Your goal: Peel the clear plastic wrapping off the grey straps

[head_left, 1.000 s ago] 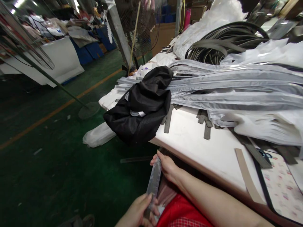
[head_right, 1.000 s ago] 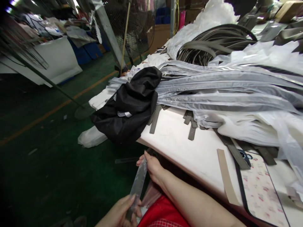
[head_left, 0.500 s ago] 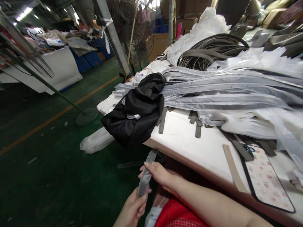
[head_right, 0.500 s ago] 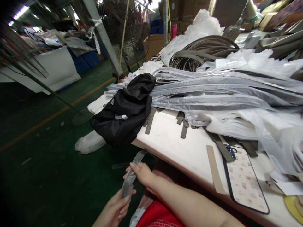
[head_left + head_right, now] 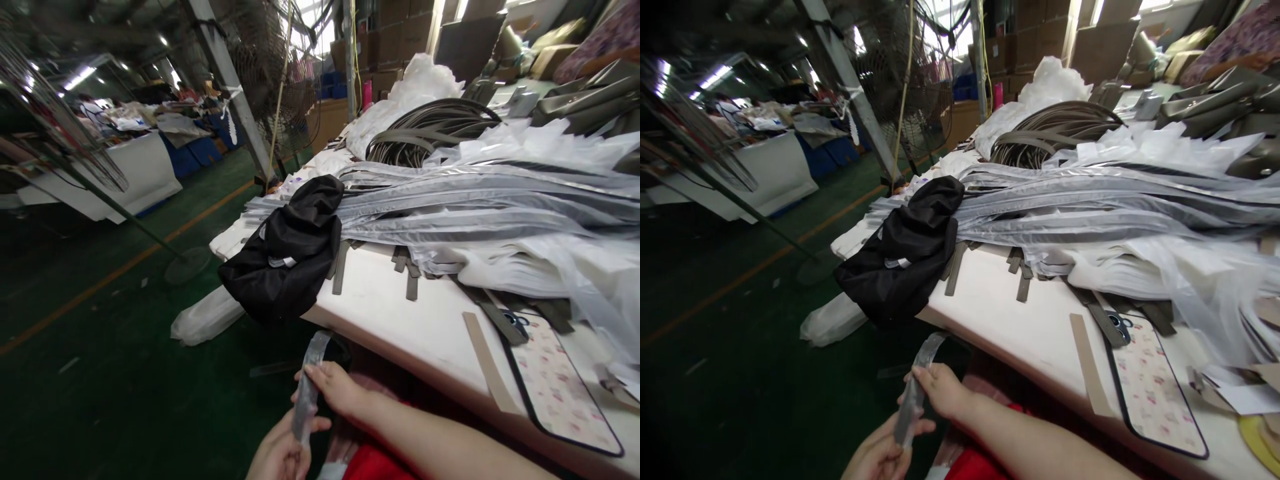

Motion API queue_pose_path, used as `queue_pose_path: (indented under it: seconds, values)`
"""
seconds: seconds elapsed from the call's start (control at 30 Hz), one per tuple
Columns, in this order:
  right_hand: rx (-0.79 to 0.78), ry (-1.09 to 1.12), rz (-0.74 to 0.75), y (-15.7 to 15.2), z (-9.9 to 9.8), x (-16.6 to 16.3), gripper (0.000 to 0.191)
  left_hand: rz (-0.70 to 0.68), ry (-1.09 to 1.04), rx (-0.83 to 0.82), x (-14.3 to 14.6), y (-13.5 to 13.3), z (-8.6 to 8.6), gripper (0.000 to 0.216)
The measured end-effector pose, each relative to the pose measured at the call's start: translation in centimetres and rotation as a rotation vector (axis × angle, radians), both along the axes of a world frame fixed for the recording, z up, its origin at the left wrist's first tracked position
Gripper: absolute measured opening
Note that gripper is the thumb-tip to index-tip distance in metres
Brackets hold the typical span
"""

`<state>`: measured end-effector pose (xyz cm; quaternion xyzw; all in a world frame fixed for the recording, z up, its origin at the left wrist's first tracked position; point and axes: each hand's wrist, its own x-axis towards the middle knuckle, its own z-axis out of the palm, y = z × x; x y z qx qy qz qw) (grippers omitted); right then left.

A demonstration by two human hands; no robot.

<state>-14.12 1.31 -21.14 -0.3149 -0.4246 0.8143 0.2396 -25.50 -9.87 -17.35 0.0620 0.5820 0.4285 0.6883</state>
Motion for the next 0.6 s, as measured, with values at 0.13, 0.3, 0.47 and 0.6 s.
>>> queue_pose_path:
  seconds: [0.13,0.3,0.47,0.6]
  values:
    - [0.045,0.005,-0.032,0.7,0.6,0.7,0.082,-0.138,-0.050,-0.030,-0.6,0.1,-0.6,0.040]
    - [0.102,0.005,-0.023,0.7,1.2,1.2,0.081,-0.114,-0.162,-0.015,-1.2,0.9,0.5,0.062]
    - [0.171,-0.055,0.071,0.7,1.4,1.5,0.075,-0.233,-0.066,0.001,-0.3,1.3,2.1,0.059]
    - [0.282,-0.227,-0.019,2.1,3.2,3.2,0.055,-0.208,0.006,0.055,-1.1,0.6,5.1,0.051]
